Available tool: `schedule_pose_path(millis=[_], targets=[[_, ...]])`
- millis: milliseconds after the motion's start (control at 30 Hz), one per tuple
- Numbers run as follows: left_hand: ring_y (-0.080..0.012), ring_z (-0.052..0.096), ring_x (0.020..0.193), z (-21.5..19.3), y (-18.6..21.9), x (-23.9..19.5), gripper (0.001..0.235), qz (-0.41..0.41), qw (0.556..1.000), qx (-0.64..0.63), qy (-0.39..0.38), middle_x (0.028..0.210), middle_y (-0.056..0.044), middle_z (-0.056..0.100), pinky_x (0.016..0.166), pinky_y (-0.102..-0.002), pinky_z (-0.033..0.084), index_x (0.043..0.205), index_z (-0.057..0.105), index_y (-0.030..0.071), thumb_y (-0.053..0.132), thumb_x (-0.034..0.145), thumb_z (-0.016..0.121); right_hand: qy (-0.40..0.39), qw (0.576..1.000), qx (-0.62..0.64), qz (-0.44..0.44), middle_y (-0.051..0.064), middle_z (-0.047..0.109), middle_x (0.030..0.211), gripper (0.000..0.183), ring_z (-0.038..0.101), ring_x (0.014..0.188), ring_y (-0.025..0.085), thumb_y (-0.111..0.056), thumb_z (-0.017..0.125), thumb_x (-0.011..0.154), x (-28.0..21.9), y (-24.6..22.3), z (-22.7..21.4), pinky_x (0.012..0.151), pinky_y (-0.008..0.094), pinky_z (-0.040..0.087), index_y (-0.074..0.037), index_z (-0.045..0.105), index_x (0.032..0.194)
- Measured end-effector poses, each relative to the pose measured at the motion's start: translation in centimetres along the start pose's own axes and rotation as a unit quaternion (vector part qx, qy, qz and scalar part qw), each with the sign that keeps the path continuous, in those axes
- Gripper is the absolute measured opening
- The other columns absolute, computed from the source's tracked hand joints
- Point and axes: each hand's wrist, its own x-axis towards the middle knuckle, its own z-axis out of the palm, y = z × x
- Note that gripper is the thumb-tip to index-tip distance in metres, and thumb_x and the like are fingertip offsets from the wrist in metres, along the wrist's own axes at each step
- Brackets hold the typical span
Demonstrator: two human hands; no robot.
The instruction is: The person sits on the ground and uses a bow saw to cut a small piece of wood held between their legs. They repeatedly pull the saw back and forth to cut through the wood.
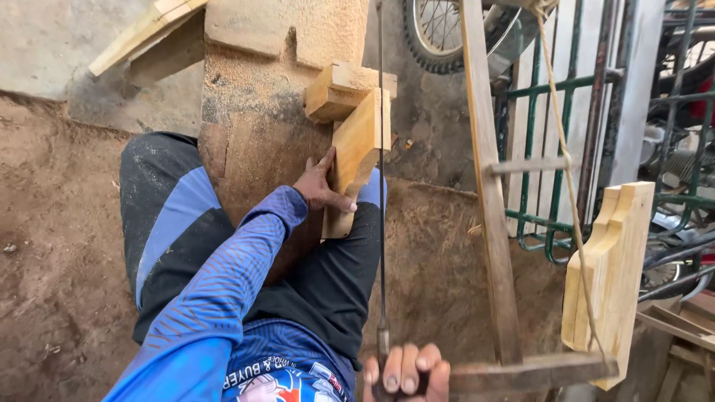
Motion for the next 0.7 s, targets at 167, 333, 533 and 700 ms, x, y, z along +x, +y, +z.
schedule_pose_path(millis=[167,333,533,700], targets=[[-0.055,-0.001,0.155,0.6,-1.7,1.1,0.165,-0.004,1.0,-0.01,-0.015,0.16,-0.047,0.011,0.122,-0.049,0.01,0.167,0.009,0.0,0.051,0.039,0.101,-0.032,0.998,-0.044,0.023,-0.003,0.03,0.062,0.037,0.025,0.051,0.011,-0.026,0.048,0.112,9.9,3.6,2.7,0.05,0.031,0.027,-0.017,0.037,0.078],[-0.0517,0.009,0.156,0.8,-1.7,0.9,0.166,-0.002,1.0,0.0,0.005,0.159,-0.046,0.013,0.126,-0.044,0.014,0.164,0.013,-0.001,0.054,0.033,0.099,0.082,0.992,-0.091,-0.017,-0.003,0.033,0.059,0.041,0.035,0.052,0.014,-0.044,0.051,0.103,18.8,7.3,3.4,0.051,0.038,0.038,-0.016,0.044,0.074],[-0.0483,0.033,0.146,0.2,0.3,-0.4,0.166,-0.004,1.0,-0.025,0.01,0.153,-0.036,0.028,0.123,-0.043,0.028,0.163,0.015,-0.001,0.054,0.029,0.097,0.061,0.994,-0.084,0.018,-0.004,0.031,0.062,0.036,0.029,0.053,0.012,-0.038,0.055,0.104,3.8,-0.4,3.3,0.053,0.035,0.031,-0.017,0.04,0.079],[-0.0483,0.037,0.143,0.2,0.9,-0.3,0.168,-0.001,1.0,-0.002,0.012,0.151,-0.036,0.029,0.122,-0.041,0.032,0.163,0.014,-0.002,0.053,0.028,0.097,0.089,0.994,-0.06,0.023,-0.005,0.03,0.061,0.038,0.028,0.051,0.012,-0.042,0.053,0.105,8.2,0.9,3.0,0.049,0.036,0.031,-0.018,0.042,0.079]])
